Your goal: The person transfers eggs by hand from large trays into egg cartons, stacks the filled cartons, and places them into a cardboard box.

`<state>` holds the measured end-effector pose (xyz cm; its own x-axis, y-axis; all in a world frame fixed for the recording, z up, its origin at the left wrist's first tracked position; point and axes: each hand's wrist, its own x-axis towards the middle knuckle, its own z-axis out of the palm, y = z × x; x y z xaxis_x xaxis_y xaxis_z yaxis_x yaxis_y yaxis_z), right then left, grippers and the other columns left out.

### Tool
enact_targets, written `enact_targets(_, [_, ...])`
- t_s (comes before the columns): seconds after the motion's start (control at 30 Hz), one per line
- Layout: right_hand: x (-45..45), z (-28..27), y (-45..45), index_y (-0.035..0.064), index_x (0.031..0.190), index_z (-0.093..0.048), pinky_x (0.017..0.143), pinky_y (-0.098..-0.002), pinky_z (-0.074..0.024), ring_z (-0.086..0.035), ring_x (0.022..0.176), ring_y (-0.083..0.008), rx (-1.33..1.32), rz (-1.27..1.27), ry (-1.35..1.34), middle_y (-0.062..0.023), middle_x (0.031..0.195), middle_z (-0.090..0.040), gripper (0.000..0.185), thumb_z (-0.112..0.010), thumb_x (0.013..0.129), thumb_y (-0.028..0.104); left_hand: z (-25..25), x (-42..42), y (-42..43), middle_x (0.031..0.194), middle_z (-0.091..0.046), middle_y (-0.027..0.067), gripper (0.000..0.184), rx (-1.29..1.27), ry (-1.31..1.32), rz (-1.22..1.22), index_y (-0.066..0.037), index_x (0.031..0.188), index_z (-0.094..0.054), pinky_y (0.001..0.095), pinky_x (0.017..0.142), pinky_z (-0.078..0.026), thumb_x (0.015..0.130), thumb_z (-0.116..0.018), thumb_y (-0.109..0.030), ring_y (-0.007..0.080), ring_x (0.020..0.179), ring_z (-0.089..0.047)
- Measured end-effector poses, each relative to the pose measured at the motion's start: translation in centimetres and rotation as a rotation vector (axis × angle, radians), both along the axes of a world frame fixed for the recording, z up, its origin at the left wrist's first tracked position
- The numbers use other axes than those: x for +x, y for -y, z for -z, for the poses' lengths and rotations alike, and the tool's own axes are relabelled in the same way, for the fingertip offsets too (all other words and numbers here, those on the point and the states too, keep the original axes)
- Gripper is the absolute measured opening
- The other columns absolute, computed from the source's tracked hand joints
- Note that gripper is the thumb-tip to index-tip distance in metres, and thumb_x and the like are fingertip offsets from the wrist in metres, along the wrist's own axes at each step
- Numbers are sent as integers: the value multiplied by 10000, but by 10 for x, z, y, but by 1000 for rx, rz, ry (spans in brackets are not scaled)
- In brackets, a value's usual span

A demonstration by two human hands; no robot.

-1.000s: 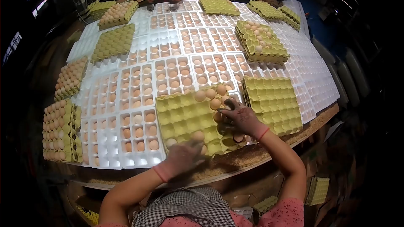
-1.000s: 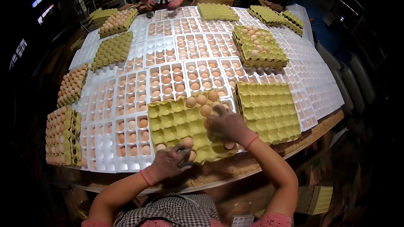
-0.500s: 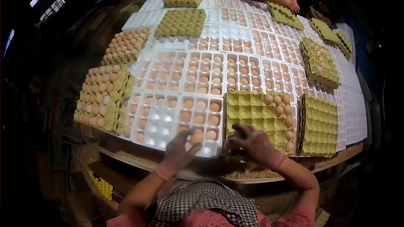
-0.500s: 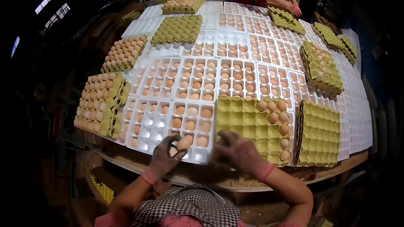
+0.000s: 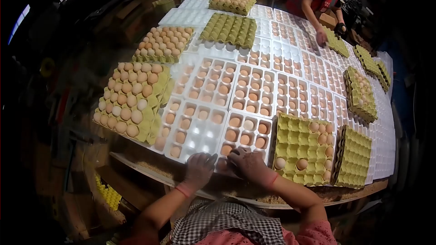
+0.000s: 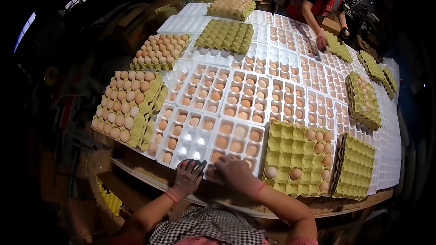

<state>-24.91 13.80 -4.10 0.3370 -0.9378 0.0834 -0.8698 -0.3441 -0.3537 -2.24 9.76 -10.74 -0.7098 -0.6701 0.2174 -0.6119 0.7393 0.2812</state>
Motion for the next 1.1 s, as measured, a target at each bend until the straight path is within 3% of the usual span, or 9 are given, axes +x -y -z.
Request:
enact_targets(0.17, [49,25,88,85,1010,-585,685,-424,-491,-602,895,-335,-239,161,354,-140,1025,-578,196,-605,852,199,16,15,-4,1276,-447,223,574,6,-197,-129,-36,1210,-517,553,1027,-304,745,-668,-337,428,1199,-390])
enact_targets(0.27, [56,95,109,125,1040,-597,1022,-488,-352,-449,1218,-322,-176,104,88,-133,1136,-546,211,-563,861,232,1,8,-6,1221,-476,251,550,86,-286,-17,2,1204,-509,557,981,-360,785,-638,-331,450,1130,-446])
enact_targets(0.37, [1,42,57,123,1140,-593,1064,-499,-330,-422,1277,-362,-347,226,295,-156,1258,-521,386,-669,793,272,-21,-22,-13,1211,-483,256,544,236,-392,23,15,1247,-498,524,947,-404,820,-613,-302,448,1092,-481])
enact_targets(0.53, [-200,20,-104,8,1339,-429,1011,-498,-394,-461,1213,-395,-529,1067,-28,-235,1314,-479,533,-632,882,193,-26,-111,-35,1290,-507,241,601,540,-450,99,9,1407,-373,440,971,-446,871,-623,-100,405,1175,-525])
enact_targets(0.6, [-249,42,-166,-5,1400,-371,1002,-505,-402,-475,1203,-431,-181,1371,-142,-272,1343,-466,607,-602,918,281,-2,-156,-46,1272,-498,253,638,644,-399,128,11,1431,-301,407,841,-508,903,-629,-131,343,1003,-603])
enact_targets(0.67, [-288,78,-207,-19,1382,-404,962,-437,-435,-521,1141,-406,53,1304,387,-267,1265,-520,554,-547,953,301,-19,-197,-58,1326,-446,323,684,887,-47,-59,34,1427,-255,470,987,-423,912,-631,-212,420,1201,-507])
enact_targets(0.7, [-308,111,-232,-3,1334,-470,914,-405,-459,-561,1073,-379,-74,863,-112,-235,1160,-581,482,-520,976,316,-13,-194,-60,1326,-446,323,684,876,-42,-68,34,1427,-255,470,987,-423,912,-631,-212,420,1201,-507])
enact_targets(0.83, [-245,48,-199,0,1266,-540,854,-347,-468,-607,949,-289,18,1258,841,-173,1039,-620,400,-511,986,285,-8,-173,-58,1276,-474,353,742,690,-424,16,48,1455,-227,499,997,-411,893,-635,-212,500,1139,-505])
enact_targets(1.1, [-149,56,-125,-13,1400,-409,1049,-389,-376,-477,1242,-313,-14,1006,849,-201,1322,-507,624,-676,874,190,-23,-77,5,1334,-468,228,696,442,-462,47,-55,1457,-348,419,967,-442,852,-685,-134,360,1161,-528])
